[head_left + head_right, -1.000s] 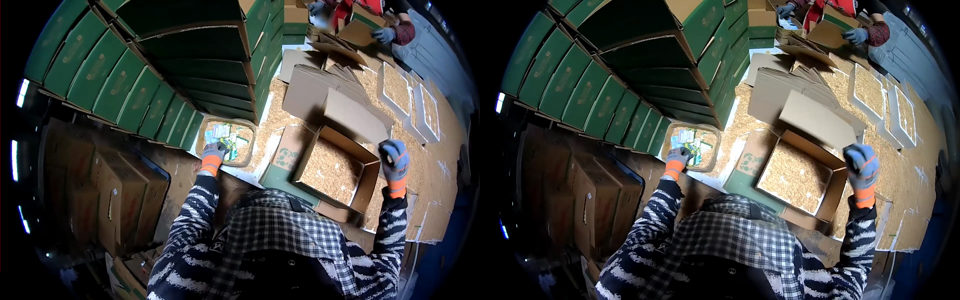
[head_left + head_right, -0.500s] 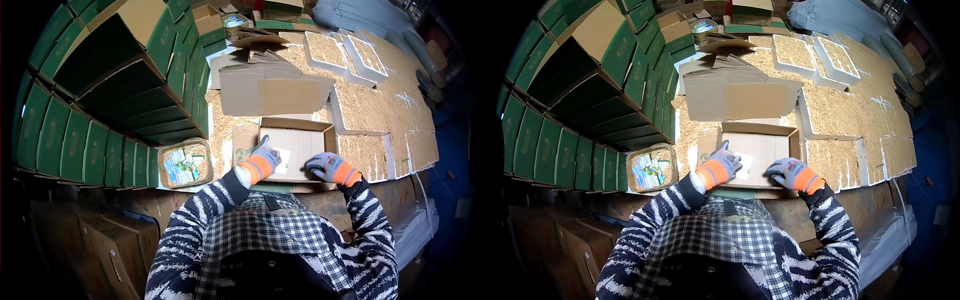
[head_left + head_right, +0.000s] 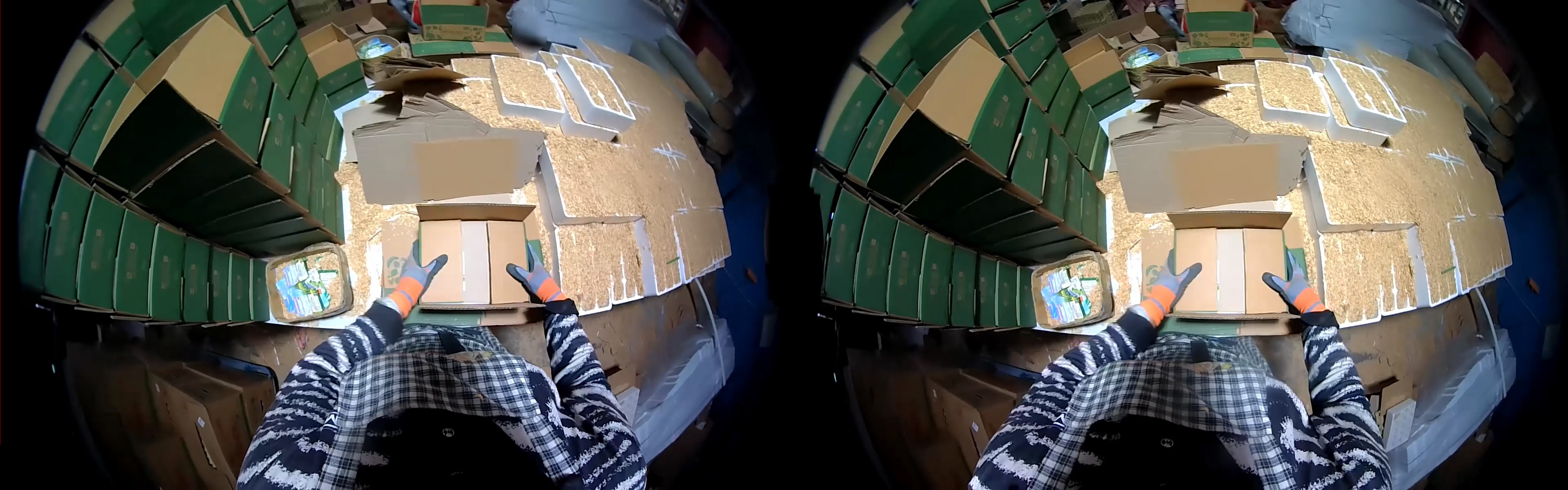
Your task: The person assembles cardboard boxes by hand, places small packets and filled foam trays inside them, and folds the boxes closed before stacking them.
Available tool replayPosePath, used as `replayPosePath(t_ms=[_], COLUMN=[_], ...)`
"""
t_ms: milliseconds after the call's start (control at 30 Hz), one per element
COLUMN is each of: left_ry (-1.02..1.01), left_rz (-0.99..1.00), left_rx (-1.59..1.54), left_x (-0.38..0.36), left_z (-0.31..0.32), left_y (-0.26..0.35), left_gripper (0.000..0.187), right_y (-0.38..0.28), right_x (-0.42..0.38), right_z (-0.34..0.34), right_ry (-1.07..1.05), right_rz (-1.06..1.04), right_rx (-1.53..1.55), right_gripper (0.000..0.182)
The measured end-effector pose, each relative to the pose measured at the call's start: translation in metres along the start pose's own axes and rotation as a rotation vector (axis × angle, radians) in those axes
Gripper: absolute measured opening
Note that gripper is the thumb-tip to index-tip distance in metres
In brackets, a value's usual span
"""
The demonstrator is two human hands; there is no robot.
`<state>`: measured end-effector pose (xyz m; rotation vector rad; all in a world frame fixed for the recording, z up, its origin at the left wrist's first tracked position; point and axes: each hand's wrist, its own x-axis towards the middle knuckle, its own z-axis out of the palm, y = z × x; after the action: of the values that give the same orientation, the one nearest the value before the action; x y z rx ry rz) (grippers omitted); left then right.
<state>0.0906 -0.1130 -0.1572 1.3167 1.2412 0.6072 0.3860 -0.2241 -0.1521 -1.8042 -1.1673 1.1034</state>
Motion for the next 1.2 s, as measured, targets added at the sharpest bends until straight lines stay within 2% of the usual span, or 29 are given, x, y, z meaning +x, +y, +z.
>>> replayPosePath(t_ms=[33, 67, 100, 133, 233, 367, 400, 433, 467, 500, 533, 600, 633, 667, 700, 733, 767, 800, 833, 900, 933, 967, 1000, 1033, 1067, 1100, 1133, 1167, 1200], left_ry=[0.047, 0.079, 0.141, 0.142, -0.062, -0.100, -0.050, 0.194, 0.438, 0.719, 0.973, 1.183, 1.217, 1.247, 1.061, 1.000, 1.021, 1.029, 0.798, 0.876, 0.861, 1.022, 1.092, 1.167, 1.243, 1.247, 1.343, 1.444, 1.618], left_rz=[0.043, 0.015, -0.026, 0.022, 0.057, 0.833, 0.910, 1.133, 1.250, 1.320, 1.298, 1.321, 1.222, 1.122, 1.144, 1.144, 0.915, 0.682, 0.866, 0.798, 0.791, 0.799, 0.801, 0.798, 0.790, 1.055, 1.085, 1.110, 0.889], left_rx=[-0.058, -0.116, -0.150, -0.077, -0.499, -0.476, -0.413, -0.215, -0.135, -0.054, 0.020, -0.185, -0.143, -0.103, -0.154, 0.021, 0.117, 0.212, -0.115, 0.078, 0.075, 0.199, 0.274, 0.350, 0.423, 0.295, 0.317, 0.338, 0.536], left_x=[-0.007, -0.014, 0.006, 0.008, 0.021, -0.030, -0.055, -0.075, -0.084, -0.092, -0.102, -0.088, -0.083, -0.076, -0.060, -0.051, -0.062, -0.073, -0.035, -0.016, -0.013, -0.006, -0.008, -0.009, -0.011, -0.009, -0.024, -0.039, -0.070], left_z=[0.000, -0.001, 0.001, -0.004, -0.031, -0.112, -0.146, -0.176, -0.208, -0.240, -0.269, -0.331, -0.358, -0.387, -0.421, -0.438, -0.433, -0.427, -0.473, -0.502, -0.501, -0.503, -0.495, -0.488, -0.481, -0.471, -0.447, -0.423, -0.388], left_y=[0.008, 0.016, -0.025, -0.022, 0.004, 0.154, 0.203, 0.239, 0.260, 0.280, 0.294, 0.299, 0.296, 0.289, 0.269, 0.257, 0.257, 0.258, 0.226, 0.198, 0.199, 0.202, 0.207, 0.211, 0.216, 0.219, 0.228, 0.239, 0.250], left_gripper=[0.067, 0.063, 0.060, 0.056, 0.048, 0.073, 0.081, 0.074, 0.070, 0.070, 0.066, 0.066, 0.067, 0.068, 0.066, 0.059, 0.053, 0.049, 0.049, 0.051, 0.051, 0.052, 0.055, 0.059, 0.063, 0.066, 0.069, 0.071, 0.073], right_y=[-0.001, -0.013, -0.017, -0.039, -0.091, -0.195, -0.223, -0.244, -0.265, -0.289, -0.314, -0.371, -0.408, -0.436, -0.465, -0.484, -0.503, -0.526, -0.534, -0.552, -0.562, -0.572, -0.575, -0.593, -0.588, -0.582, -0.570, -0.533, -0.490], right_x=[-0.004, -0.010, -0.010, -0.011, -0.007, 0.007, 0.013, 0.024, 0.038, 0.052, 0.067, 0.092, 0.075, 0.070, 0.064, 0.068, 0.071, 0.063, 0.085, 0.128, 0.142, 0.155, 0.168, 0.106, 0.127, 0.147, 0.155, 0.156, 0.174], right_z=[0.003, 0.006, 0.012, 0.016, 0.014, -0.019, -0.027, -0.037, -0.045, -0.045, -0.045, -0.034, -0.020, -0.007, 0.005, 0.021, 0.037, 0.068, 0.086, 0.124, 0.149, 0.173, 0.187, 0.155, 0.148, 0.141, 0.131, 0.123, 0.117], right_ry=[0.002, 0.012, 0.135, 0.083, 0.082, 0.046, 0.004, -0.010, -0.023, 0.113, 0.253, 0.146, 0.083, 0.157, 0.257, 0.371, 0.508, 0.411, 0.249, -0.073, -0.216, -0.343, -0.282, -0.551, -0.549, -0.548, -0.542, -0.337, 0.037], right_rz=[-0.027, -0.045, -0.235, -0.191, -0.144, -0.421, -0.398, -0.402, -0.405, -0.549, -0.690, -0.948, -1.000, -1.154, -1.307, -1.410, -1.510, -1.287, -1.297, -1.265, -1.173, -1.069, -1.191, -0.437, -0.435, -0.434, -0.257, -0.593, -1.148], right_rx=[0.080, 0.118, 0.031, 0.376, 0.692, 0.695, 0.783, 0.852, 0.920, 0.845, 0.765, 0.786, 0.727, 0.472, 0.239, -0.003, -0.227, -0.295, -0.242, -0.128, -0.067, -0.007, -0.149, 0.270, 0.230, 0.191, 0.207, 0.199, -0.084], right_gripper=[0.086, 0.081, 0.081, 0.082, 0.081, 0.057, 0.052, 0.049, 0.047, 0.046, 0.045, 0.042, 0.044, 0.049, 0.055, 0.059, 0.064, 0.075, 0.076, 0.080, 0.074, 0.069, 0.061, 0.057, 0.052, 0.050, 0.046, 0.039, 0.039])
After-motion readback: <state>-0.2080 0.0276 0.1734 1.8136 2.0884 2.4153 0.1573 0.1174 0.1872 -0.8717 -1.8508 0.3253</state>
